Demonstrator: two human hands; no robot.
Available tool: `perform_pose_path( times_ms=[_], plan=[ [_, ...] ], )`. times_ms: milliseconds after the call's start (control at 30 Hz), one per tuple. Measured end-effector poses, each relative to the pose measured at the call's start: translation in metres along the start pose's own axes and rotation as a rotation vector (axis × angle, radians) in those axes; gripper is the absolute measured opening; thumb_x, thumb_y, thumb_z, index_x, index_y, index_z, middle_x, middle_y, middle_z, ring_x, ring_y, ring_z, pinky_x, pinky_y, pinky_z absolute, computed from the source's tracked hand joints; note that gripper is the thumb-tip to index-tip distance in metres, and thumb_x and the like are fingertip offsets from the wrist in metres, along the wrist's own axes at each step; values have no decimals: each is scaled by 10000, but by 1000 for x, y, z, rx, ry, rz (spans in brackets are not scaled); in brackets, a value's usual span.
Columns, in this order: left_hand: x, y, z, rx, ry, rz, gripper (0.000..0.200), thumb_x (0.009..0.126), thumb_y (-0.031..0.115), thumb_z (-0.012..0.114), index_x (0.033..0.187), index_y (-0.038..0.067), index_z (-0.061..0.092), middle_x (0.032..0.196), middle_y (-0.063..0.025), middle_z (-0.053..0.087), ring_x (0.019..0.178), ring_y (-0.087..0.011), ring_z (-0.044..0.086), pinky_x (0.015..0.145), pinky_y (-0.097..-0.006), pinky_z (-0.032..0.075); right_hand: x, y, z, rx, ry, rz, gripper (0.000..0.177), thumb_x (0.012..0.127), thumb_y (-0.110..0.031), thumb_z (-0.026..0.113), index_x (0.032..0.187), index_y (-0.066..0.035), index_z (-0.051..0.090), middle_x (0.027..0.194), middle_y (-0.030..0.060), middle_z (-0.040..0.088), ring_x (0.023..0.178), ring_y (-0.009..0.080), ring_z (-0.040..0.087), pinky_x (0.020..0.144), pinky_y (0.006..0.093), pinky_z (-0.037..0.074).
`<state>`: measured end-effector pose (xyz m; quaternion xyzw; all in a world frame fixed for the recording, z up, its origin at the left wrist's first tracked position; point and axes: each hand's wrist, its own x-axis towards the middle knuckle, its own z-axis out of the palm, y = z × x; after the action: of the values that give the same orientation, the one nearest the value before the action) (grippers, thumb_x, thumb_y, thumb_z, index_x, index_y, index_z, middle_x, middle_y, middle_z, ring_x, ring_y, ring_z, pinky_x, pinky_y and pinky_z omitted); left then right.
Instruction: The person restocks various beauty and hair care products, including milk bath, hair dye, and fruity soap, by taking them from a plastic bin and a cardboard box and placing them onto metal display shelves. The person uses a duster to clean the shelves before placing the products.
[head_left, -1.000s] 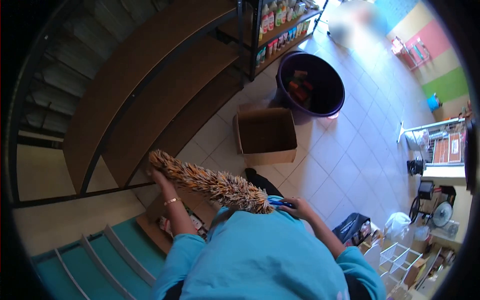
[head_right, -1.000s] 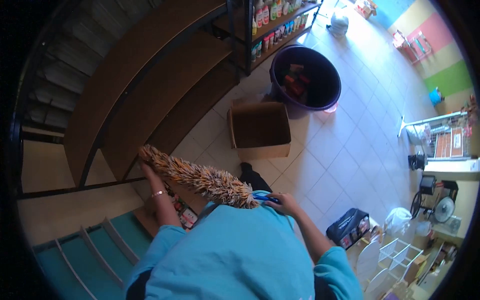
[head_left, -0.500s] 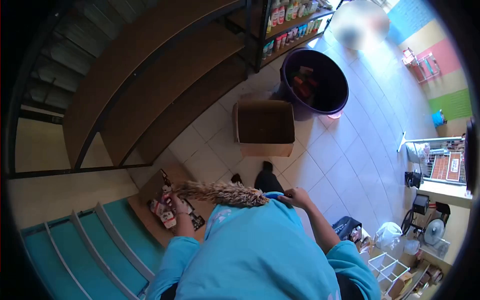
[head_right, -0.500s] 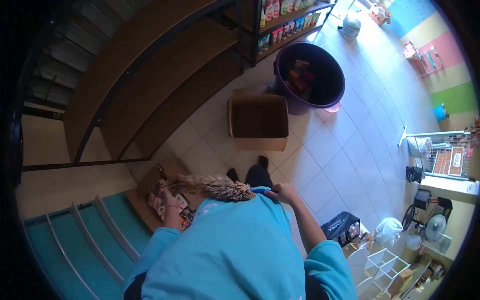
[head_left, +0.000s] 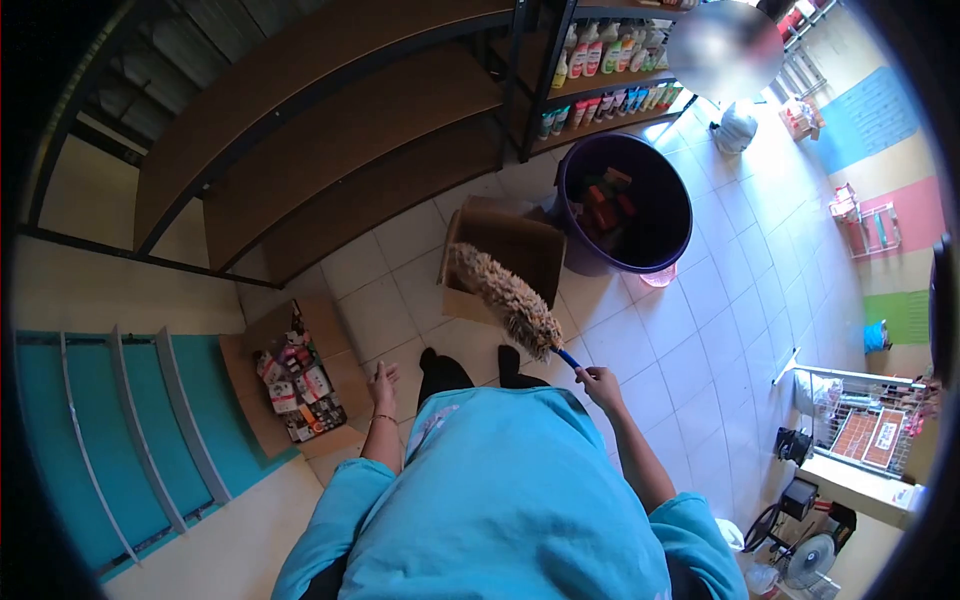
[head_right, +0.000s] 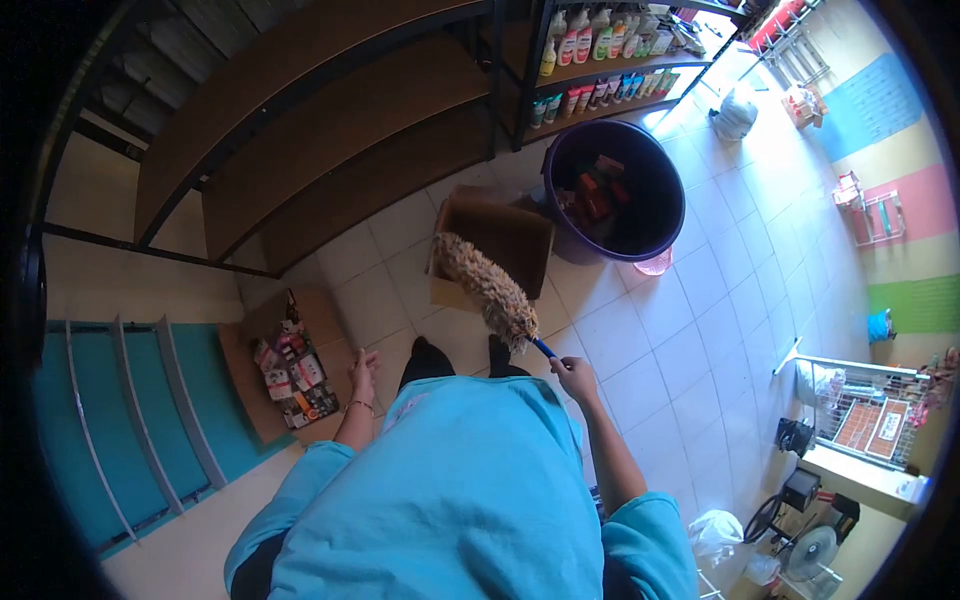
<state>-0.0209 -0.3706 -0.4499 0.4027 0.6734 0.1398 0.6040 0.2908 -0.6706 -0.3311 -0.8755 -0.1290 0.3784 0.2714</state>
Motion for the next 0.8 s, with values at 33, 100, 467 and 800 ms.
perform_pose_path(
  times_ms=[33, 100, 467, 800],
  plan=[
    [1, -5, 8, -27, -12, -30, 497, 868, 450, 316, 938, 42, 592, 933, -65, 617, 803, -177, 593, 618, -271, 392, 4, 6, -3, 68, -10, 44, 376, 788, -367, 526, 668, -26, 628, 483, 65, 507, 441, 138, 455, 429, 296, 349],
    [-9, -14, 11, -53, -20, -65, 492, 866, 449, 319, 946, 46, 589, 940, -66, 614, 791, -160, 594, 591, -254, 382, 10, 12, -6, -20, 105, -32, 373, 789, -366, 525, 681, -24, 628, 480, 59, 503, 436, 131, 450, 427, 290, 347],
    [-37, -29, -5, -408, 192, -193, 423, 874, 334, 282, 1168, 64, 424, 897, -78, 614, 678, -133, 577, 510, -233, 362, 32, 24, -4, 29, 52, 74, 369, 811, -332, 482, 744, -2, 631, 596, 148, 575, 546, 251, 558, 539, 356, 418],
    [-39, -44, -37, -467, 370, -80, 578, 803, 217, 451, 1265, 152, 109, 741, -81, 616, 524, -118, 529, 381, -213, 313, 49, 24, -5, 19, 51, 0, 323, 796, -309, 522, 739, -10, 630, 498, 50, 510, 462, 119, 472, 438, 280, 353]
  ],
)
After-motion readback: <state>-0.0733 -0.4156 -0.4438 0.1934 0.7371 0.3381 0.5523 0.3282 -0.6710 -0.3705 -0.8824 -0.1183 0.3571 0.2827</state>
